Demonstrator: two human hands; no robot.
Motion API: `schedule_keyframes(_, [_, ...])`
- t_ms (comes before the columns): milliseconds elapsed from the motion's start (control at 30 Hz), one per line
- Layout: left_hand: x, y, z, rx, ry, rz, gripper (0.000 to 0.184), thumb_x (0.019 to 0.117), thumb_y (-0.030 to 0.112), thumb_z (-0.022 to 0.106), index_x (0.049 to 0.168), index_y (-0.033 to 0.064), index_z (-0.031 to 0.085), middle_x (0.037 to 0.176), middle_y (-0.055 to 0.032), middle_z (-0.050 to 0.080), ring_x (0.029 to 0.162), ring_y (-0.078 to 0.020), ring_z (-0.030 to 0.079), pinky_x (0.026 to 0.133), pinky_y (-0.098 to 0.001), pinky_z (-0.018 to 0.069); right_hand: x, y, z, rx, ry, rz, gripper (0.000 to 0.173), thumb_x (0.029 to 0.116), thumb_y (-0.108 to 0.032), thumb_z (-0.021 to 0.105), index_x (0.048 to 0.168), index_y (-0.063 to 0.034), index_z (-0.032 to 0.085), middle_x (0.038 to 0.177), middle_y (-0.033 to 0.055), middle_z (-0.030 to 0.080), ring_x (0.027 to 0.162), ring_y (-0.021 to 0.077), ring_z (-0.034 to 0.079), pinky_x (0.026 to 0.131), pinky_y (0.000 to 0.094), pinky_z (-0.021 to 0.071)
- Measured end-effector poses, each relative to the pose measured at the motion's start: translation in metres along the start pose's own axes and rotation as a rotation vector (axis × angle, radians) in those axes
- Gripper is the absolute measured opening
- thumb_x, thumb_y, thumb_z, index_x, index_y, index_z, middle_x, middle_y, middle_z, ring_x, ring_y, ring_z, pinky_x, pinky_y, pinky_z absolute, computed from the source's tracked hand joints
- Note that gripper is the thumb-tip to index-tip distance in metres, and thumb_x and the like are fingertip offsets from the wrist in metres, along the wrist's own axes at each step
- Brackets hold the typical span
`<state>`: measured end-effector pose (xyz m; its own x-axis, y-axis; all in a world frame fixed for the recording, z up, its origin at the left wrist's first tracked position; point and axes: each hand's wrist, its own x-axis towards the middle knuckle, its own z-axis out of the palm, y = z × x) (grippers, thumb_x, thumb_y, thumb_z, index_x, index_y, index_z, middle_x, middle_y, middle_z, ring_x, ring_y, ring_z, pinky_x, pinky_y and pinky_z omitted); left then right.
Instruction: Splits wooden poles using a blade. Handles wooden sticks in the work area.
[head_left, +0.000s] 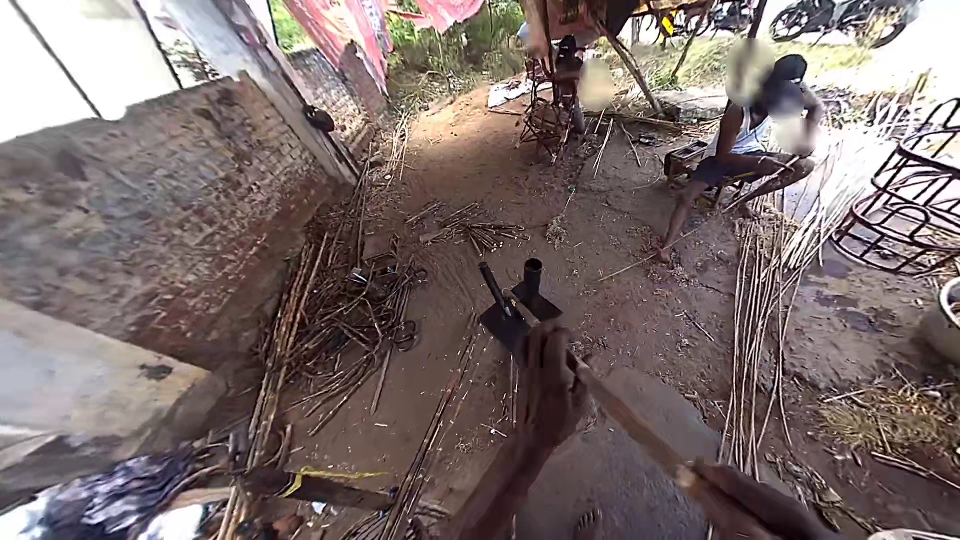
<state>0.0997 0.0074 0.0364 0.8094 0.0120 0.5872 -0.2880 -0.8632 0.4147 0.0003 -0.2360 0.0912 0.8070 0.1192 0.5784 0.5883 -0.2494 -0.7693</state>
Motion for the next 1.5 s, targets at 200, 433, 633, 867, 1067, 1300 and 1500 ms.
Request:
schedule_keyframes(200, [-0.023, 0.027, -0.029, -1.261, -0.104, -0.983, 0.041, 0.1115, 0.036, 0.039, 0.127, 0.0065, 0.063, 0.106, -0.0194, 0.070, 0.075, -0.0222, 0.069, 0.064, -0.0337, 0.0591, -0.003, 0.019, 0.031, 0.028, -0.068, -0.003, 0.044, 0.1077, -0.039, 0.045, 0.120, -0.0045, 0.069, 0.086, 0.0059, 0.072, 0.069, 0.0076, 0.066, 0.059, 0.0246, 0.0550])
schedule_keyframes(433, [0.012, 0.024, -0.033, -1.472, -0.183, -1.102, 0.027, 0.1067, 0.023, 0.055, 0.124, 0.0034, 0.062, 0.104, -0.0170, 0.070, 0.073, -0.0157, 0.070, 0.065, -0.0254, 0.0601, 0.030, 0.023, 0.027, 0.072, -0.088, 0.004, 0.047, 0.1038, -0.046, 0.045, 0.115, -0.0101, 0.073, 0.079, -0.0002, 0.065, 0.062, 0.0041, 0.056, 0.052, 0.0223, 0.0465])
schedule_keyframes(633, [0.024, -0.008, -0.031, -1.575, -0.058, -1.078, 0.025, 0.1078, 0.014, 0.049, 0.126, 0.0044, 0.062, 0.119, -0.0150, 0.070, 0.096, -0.0184, 0.073, 0.083, -0.0282, 0.0612, 0.033, 0.010, 0.033, 0.033, -0.101, 0.081, 0.048, 0.1045, -0.046, 0.049, 0.120, -0.0061, 0.070, 0.090, 0.0078, 0.071, 0.070, 0.0104, 0.065, 0.058, 0.0283, 0.0547])
schedule_keyframes(867, [0.026, 0.014, -0.033, -1.517, -0.180, -1.122, 0.032, 0.1092, 0.029, 0.048, 0.130, 0.0089, 0.061, 0.105, -0.0157, 0.070, 0.069, -0.0166, 0.068, 0.058, -0.0278, 0.0598, 0.040, 0.016, 0.038, 0.224, -0.082, 0.124, 0.043, 0.1055, -0.040, 0.049, 0.114, -0.0029, 0.071, 0.079, 0.0046, 0.068, 0.059, 0.0065, 0.059, 0.051, 0.0238, 0.0505])
schedule_keyframes(1067, [0.071, 0.052, -0.023, -1.430, -0.189, -1.143, 0.026, 0.0997, 0.033, 0.067, 0.112, 0.0111, 0.065, 0.091, -0.0069, 0.069, 0.065, -0.0102, 0.067, 0.058, -0.0229, 0.0586, 0.096, 0.041, 0.013, 0.446, 0.004, 0.141, 0.026, 0.1022, -0.030, 0.055, 0.109, -0.0118, 0.073, 0.075, -0.0011, 0.066, 0.049, 0.0091, 0.057, 0.044, 0.0258, 0.0535])
schedule_keyframes(1300, [0.183, 0.067, 0.066, -1.380, 0.174, -1.215, 0.026, 0.1021, 0.021, 0.064, 0.106, -0.0043, 0.061, 0.078, -0.0099, 0.068, 0.060, -0.0137, 0.068, 0.059, -0.0262, 0.0612, 0.287, 0.169, -0.007, 0.639, 0.010, 0.469, 0.041, 0.1033, -0.020, 0.028, 0.074, -0.0171, 0.057, 0.057, -0.0034, 0.059, 0.039, 0.0067, 0.048, 0.040, 0.0244, 0.0482])
schedule_keyframes(1500, [0.159, 0.063, 0.048, -1.408, 0.019, -1.113, 0.028, 0.1027, 0.027, 0.062, 0.100, -0.0005, 0.065, 0.077, -0.0069, 0.068, 0.063, -0.0113, 0.067, 0.061, -0.0243, 0.0591, 0.238, 0.125, -0.011, 0.592, 0.010, 0.378, 0.031, 0.1004, -0.021, 0.039, 0.091, -0.0131, 0.067, 0.060, -0.0022, 0.060, 0.041, 0.0090, 0.052, 0.040, 0.0279, 0.0500])
